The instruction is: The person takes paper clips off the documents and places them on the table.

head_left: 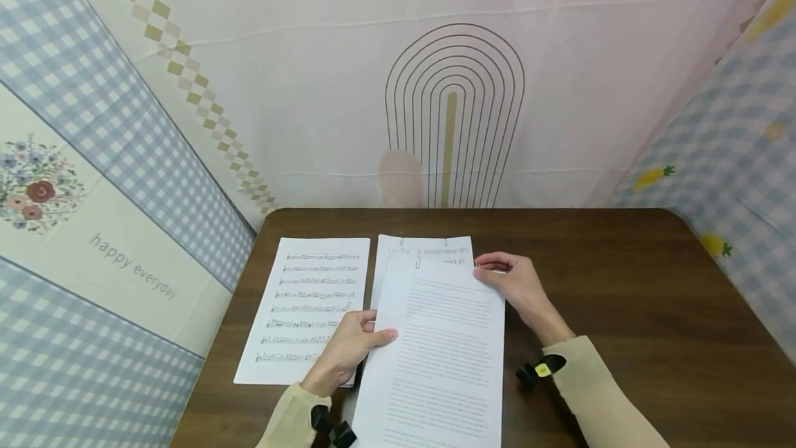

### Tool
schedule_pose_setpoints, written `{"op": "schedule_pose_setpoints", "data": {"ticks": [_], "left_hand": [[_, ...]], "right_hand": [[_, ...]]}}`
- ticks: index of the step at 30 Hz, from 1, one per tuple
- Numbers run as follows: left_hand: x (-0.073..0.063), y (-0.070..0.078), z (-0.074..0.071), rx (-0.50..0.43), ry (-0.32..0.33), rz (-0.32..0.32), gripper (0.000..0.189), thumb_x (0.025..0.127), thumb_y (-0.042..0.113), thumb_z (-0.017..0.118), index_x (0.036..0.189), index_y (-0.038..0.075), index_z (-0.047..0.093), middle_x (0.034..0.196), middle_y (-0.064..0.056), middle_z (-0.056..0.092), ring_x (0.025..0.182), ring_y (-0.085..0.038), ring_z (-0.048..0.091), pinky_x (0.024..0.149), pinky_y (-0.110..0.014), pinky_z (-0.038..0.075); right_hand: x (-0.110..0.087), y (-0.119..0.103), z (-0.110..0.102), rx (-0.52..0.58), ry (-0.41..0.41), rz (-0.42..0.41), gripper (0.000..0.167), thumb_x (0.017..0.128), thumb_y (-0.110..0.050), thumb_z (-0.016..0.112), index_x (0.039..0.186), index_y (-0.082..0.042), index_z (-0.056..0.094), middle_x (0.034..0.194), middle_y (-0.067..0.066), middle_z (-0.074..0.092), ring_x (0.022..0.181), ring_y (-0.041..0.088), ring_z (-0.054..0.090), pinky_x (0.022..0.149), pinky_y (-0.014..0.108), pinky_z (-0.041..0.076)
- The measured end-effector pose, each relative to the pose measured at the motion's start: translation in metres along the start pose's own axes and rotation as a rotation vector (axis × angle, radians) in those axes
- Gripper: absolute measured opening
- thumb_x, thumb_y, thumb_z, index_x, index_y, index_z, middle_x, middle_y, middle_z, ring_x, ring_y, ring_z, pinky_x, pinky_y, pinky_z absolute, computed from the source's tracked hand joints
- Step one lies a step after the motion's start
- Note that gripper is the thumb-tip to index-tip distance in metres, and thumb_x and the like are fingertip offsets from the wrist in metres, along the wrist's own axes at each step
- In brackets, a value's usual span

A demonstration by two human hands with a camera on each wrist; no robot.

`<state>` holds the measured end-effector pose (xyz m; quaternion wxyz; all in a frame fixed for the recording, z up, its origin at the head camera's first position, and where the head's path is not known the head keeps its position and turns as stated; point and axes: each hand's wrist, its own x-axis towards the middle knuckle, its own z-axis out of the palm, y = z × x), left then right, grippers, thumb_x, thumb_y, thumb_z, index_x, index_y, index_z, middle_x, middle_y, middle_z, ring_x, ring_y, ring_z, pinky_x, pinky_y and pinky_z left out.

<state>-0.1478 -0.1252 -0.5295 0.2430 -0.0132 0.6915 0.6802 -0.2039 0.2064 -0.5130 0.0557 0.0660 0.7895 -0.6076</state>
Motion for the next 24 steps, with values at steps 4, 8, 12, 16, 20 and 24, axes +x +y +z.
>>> {"op": "schedule_pose_setpoints", "data": {"ticks": [4, 8, 12, 16, 20, 24], "left_hand": [[0.001, -0.001, 0.002, 0.002, 0.003, 0.005, 0.038, 0.096, -0.002, 0.074, 0.131, -0.016, 0.065, 0.098, -0.017, 0.083, 0.082, -0.020, 0.082, 0.072, -0.032, 0.069], [0.002, -0.001, 0.003, 0.013, 0.014, 0.003, 0.038, 0.096, -0.002, 0.075, 0.130, -0.015, 0.066, 0.097, -0.016, 0.083, 0.081, -0.020, 0.082, 0.072, -0.032, 0.069], [0.001, -0.002, 0.003, 0.018, 0.017, -0.004, 0.037, 0.096, -0.001, 0.075, 0.130, -0.015, 0.067, 0.097, -0.016, 0.083, 0.081, -0.020, 0.082, 0.071, -0.031, 0.068], [0.000, -0.002, 0.002, 0.024, 0.016, -0.004, 0.037, 0.096, -0.001, 0.075, 0.129, -0.015, 0.067, 0.098, -0.017, 0.083, 0.081, -0.020, 0.082, 0.071, -0.031, 0.068], [-0.001, -0.003, 0.000, 0.035, 0.024, -0.005, 0.037, 0.095, -0.001, 0.076, 0.128, -0.015, 0.067, 0.096, -0.015, 0.083, 0.081, -0.019, 0.081, 0.071, -0.031, 0.068], [-0.002, -0.003, -0.002, 0.029, 0.029, -0.013, 0.038, 0.095, -0.001, 0.076, 0.129, -0.015, 0.066, 0.095, -0.013, 0.083, 0.081, -0.018, 0.081, 0.072, -0.031, 0.068]], "right_hand": [[-0.001, 0.001, -0.002, 0.001, 0.006, 0.000, 0.032, 0.100, -0.014, 0.079, 0.127, 0.002, 0.075, 0.110, 0.011, 0.077, 0.091, 0.017, 0.070, 0.075, 0.023, 0.060], [0.000, 0.003, -0.004, 0.005, 0.024, 0.000, 0.035, 0.101, -0.014, 0.078, 0.130, 0.004, 0.072, 0.108, 0.007, 0.077, 0.092, 0.016, 0.069, 0.077, 0.022, 0.059], [0.002, 0.006, -0.008, 0.007, 0.043, -0.006, 0.036, 0.101, -0.015, 0.078, 0.131, 0.005, 0.071, 0.107, 0.004, 0.078, 0.093, 0.013, 0.069, 0.078, 0.021, 0.058], [0.002, 0.007, -0.014, -0.014, 0.070, -0.013, 0.038, 0.101, -0.018, 0.078, 0.132, 0.004, 0.071, 0.107, 0.001, 0.078, 0.094, 0.011, 0.069, 0.080, 0.020, 0.057], [0.000, 0.011, -0.023, -0.027, 0.081, -0.004, 0.041, 0.102, -0.021, 0.078, 0.135, 0.003, 0.070, 0.109, 0.001, 0.077, 0.096, 0.009, 0.069, 0.086, 0.021, 0.060], [0.000, 0.017, -0.031, 0.001, 0.076, 0.005, 0.044, 0.102, -0.021, 0.078, 0.137, 0.003, 0.068, 0.111, 0.003, 0.078, 0.095, 0.007, 0.072, 0.089, 0.023, 0.065]]}}
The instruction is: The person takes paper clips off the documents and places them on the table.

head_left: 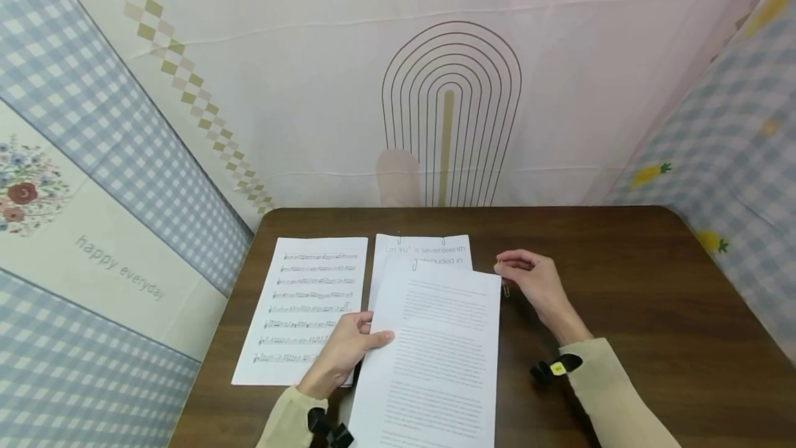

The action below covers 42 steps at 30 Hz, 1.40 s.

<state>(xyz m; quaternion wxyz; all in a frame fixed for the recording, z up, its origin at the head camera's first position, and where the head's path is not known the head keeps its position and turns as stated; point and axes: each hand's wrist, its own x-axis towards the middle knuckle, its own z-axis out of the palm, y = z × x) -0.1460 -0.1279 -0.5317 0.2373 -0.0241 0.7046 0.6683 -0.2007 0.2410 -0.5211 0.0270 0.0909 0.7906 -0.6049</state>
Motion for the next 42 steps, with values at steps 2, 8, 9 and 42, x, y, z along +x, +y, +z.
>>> {"op": "schedule_pose_setpoints", "data": {"ticks": [2, 8, 9, 42], "left_hand": [[0.000, 0.000, -0.001, -0.007, 0.000, -0.002, 0.039, 0.096, -0.001, 0.075, 0.130, -0.015, 0.066, 0.096, -0.013, 0.083, 0.081, -0.018, 0.081, 0.072, -0.031, 0.068], [0.000, -0.002, -0.004, -0.031, -0.008, -0.001, 0.039, 0.097, -0.001, 0.075, 0.132, -0.015, 0.065, 0.101, -0.017, 0.083, 0.084, -0.020, 0.082, 0.073, -0.031, 0.068], [0.000, -0.002, -0.005, -0.035, -0.010, -0.001, 0.039, 0.097, -0.001, 0.075, 0.132, -0.015, 0.065, 0.102, -0.018, 0.083, 0.084, -0.020, 0.082, 0.074, -0.031, 0.068], [0.002, -0.006, -0.008, -0.051, -0.026, 0.002, 0.039, 0.097, -0.001, 0.075, 0.133, -0.014, 0.066, 0.107, -0.021, 0.083, 0.088, -0.020, 0.083, 0.075, -0.030, 0.068]], "right_hand": [[-0.001, 0.004, -0.004, 0.025, -0.006, 0.000, 0.044, 0.103, -0.019, 0.078, 0.138, 0.005, 0.067, 0.109, 0.002, 0.078, 0.093, 0.007, 0.074, 0.087, 0.022, 0.066], [-0.003, 0.018, -0.013, 0.087, -0.019, 0.016, 0.043, 0.103, -0.012, 0.076, 0.136, 0.012, 0.064, 0.099, -0.004, 0.078, 0.086, 0.007, 0.079, 0.083, 0.022, 0.067], [-0.004, 0.020, -0.015, 0.087, -0.020, 0.024, 0.043, 0.103, -0.012, 0.076, 0.136, 0.012, 0.064, 0.099, -0.004, 0.079, 0.085, 0.007, 0.079, 0.083, 0.022, 0.067], [0.004, 0.020, -0.017, -0.433, -0.062, 0.076, 0.019, 0.100, -0.001, 0.073, 0.116, 0.009, 0.076, 0.100, 0.022, 0.078, 0.072, 0.012, 0.070, 0.065, 0.025, 0.063]]}}
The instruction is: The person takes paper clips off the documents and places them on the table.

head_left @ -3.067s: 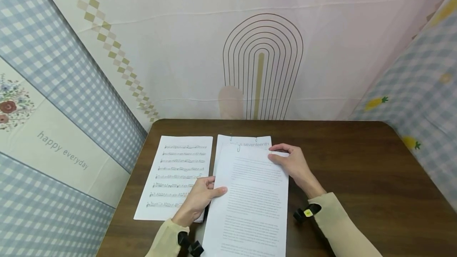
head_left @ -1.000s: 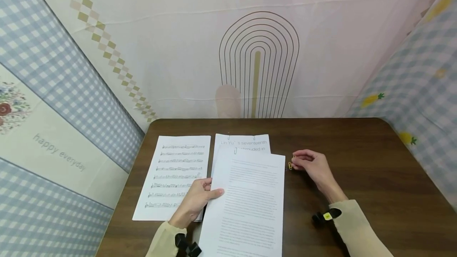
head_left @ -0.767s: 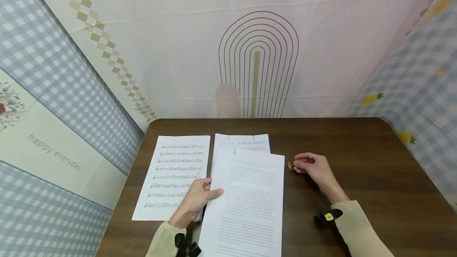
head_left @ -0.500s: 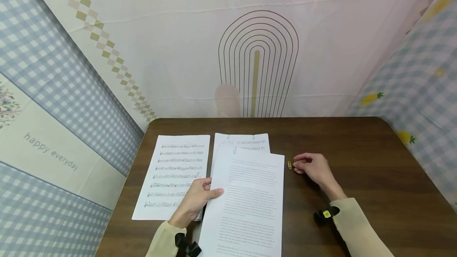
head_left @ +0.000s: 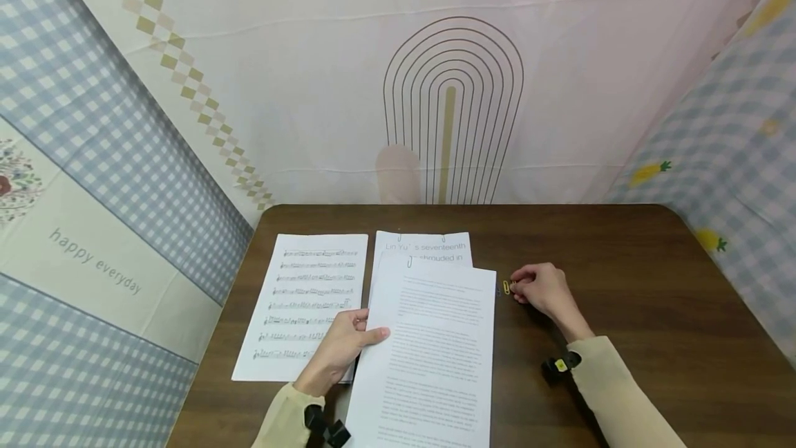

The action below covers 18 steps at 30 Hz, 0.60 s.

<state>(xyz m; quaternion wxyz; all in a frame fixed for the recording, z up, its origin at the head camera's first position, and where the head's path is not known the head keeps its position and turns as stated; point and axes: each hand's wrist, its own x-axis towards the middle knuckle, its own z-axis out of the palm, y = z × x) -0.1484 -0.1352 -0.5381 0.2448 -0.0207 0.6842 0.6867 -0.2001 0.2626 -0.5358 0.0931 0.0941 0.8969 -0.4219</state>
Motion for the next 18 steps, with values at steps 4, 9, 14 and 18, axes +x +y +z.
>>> {"op": "schedule_pose_setpoints", "data": {"ticks": [4, 9, 14, 18], "left_hand": [[-0.0001, 0.0003, 0.0005, 0.006, -0.001, 0.001, 0.038, 0.097, -0.001, 0.075, 0.132, -0.014, 0.066, 0.107, -0.021, 0.083, 0.088, -0.021, 0.083, 0.075, -0.030, 0.068], [-0.0002, 0.0007, 0.0002, 0.015, 0.009, 0.003, 0.039, 0.096, -0.001, 0.076, 0.131, -0.013, 0.067, 0.105, -0.020, 0.084, 0.086, -0.021, 0.083, 0.074, -0.031, 0.068], [-0.0008, 0.0019, 0.0007, 0.010, 0.007, 0.004, 0.038, 0.096, -0.001, 0.075, 0.132, -0.014, 0.067, 0.105, -0.020, 0.084, 0.087, -0.021, 0.083, 0.075, -0.031, 0.069], [-0.0021, 0.0025, 0.0005, 0.008, 0.007, 0.002, 0.039, 0.097, -0.001, 0.075, 0.132, -0.014, 0.067, 0.106, -0.020, 0.083, 0.087, -0.021, 0.083, 0.075, -0.031, 0.069]], "right_hand": [[-0.0005, -0.0014, 0.0019, -0.002, 0.020, 0.004, 0.016, 0.099, 0.000, 0.073, 0.113, 0.008, 0.077, 0.096, 0.021, 0.078, 0.070, 0.012, 0.070, 0.062, 0.025, 0.062], [0.0002, 0.0005, 0.0046, 0.005, 0.047, 0.002, 0.014, 0.097, 0.000, 0.075, 0.109, 0.007, 0.078, 0.089, 0.016, 0.079, 0.067, 0.011, 0.069, 0.059, 0.023, 0.060], [0.0020, 0.0031, 0.0063, 0.008, 0.064, -0.007, 0.013, 0.097, -0.001, 0.076, 0.108, 0.006, 0.079, 0.088, 0.014, 0.080, 0.066, 0.010, 0.069, 0.058, 0.023, 0.059], [0.0015, 0.0039, 0.0079, 0.013, 0.069, -0.006, 0.014, 0.098, -0.002, 0.076, 0.110, 0.006, 0.078, 0.090, 0.016, 0.079, 0.067, 0.011, 0.069, 0.059, 0.024, 0.060]]}}
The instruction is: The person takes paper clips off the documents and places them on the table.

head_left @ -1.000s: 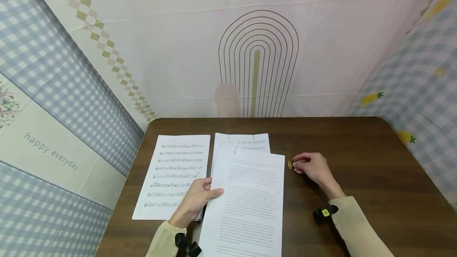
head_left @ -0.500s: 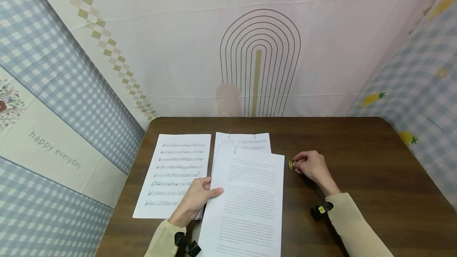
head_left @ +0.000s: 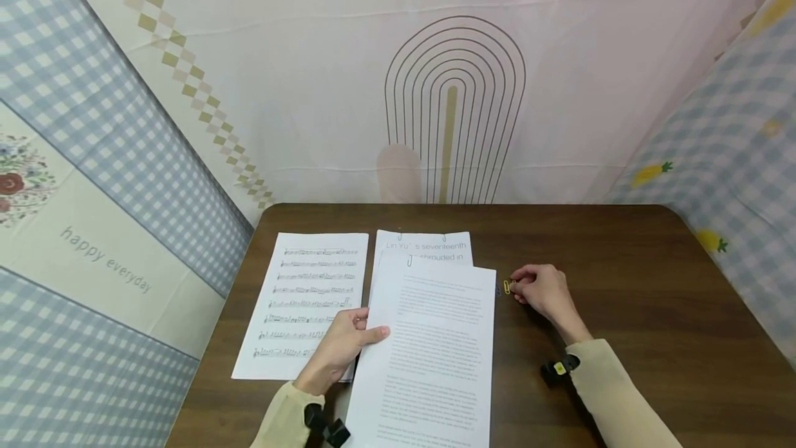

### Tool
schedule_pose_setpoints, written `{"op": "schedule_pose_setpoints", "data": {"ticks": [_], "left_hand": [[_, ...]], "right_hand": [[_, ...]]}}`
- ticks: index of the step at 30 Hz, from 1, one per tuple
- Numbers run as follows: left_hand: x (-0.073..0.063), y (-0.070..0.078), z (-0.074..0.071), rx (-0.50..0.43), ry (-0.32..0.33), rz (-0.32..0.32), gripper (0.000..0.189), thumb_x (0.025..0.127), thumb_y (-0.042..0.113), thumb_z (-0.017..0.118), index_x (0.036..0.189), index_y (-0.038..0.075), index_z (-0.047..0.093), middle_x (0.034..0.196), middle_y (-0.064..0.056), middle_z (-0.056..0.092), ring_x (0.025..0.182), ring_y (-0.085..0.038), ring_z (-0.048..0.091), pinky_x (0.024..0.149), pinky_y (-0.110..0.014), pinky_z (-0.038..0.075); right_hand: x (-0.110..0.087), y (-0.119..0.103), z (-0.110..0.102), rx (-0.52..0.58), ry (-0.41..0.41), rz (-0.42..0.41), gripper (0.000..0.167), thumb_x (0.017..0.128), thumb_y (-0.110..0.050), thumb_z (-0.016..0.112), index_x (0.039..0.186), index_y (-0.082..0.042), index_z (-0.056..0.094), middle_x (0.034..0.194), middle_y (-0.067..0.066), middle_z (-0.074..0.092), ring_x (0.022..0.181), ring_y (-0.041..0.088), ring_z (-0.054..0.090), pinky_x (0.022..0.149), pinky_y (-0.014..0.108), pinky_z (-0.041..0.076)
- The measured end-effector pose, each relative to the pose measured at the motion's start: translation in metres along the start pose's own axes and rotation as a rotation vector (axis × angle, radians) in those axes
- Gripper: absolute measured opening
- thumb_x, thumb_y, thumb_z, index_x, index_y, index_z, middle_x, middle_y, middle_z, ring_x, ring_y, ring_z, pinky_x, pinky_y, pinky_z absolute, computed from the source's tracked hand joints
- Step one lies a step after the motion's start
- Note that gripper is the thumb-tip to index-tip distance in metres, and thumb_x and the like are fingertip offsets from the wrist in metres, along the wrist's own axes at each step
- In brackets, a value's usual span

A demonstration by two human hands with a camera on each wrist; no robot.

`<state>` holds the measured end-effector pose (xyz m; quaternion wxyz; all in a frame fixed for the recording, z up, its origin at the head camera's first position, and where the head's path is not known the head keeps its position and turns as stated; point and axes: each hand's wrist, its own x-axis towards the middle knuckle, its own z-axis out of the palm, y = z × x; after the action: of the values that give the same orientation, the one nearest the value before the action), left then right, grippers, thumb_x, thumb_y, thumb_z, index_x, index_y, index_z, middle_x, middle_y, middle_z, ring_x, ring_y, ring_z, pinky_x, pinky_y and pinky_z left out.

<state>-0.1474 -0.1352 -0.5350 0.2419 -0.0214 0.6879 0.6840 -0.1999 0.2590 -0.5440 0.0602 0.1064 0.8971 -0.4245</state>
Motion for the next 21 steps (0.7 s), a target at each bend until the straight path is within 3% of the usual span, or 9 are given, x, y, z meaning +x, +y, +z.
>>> {"op": "schedule_pose_setpoints", "data": {"ticks": [21], "left_hand": [[-0.0019, 0.0008, -0.0011, -0.025, -0.016, -0.002, 0.038, 0.097, -0.001, 0.074, 0.131, -0.014, 0.066, 0.108, -0.022, 0.083, 0.087, -0.020, 0.083, 0.075, -0.031, 0.069]], "right_hand": [[-0.0035, 0.0032, 0.0017, -0.004, 0.041, -0.001, 0.018, 0.097, -0.008, 0.078, 0.108, 0.006, 0.076, 0.087, 0.015, 0.079, 0.067, 0.010, 0.071, 0.059, 0.022, 0.060]]}}
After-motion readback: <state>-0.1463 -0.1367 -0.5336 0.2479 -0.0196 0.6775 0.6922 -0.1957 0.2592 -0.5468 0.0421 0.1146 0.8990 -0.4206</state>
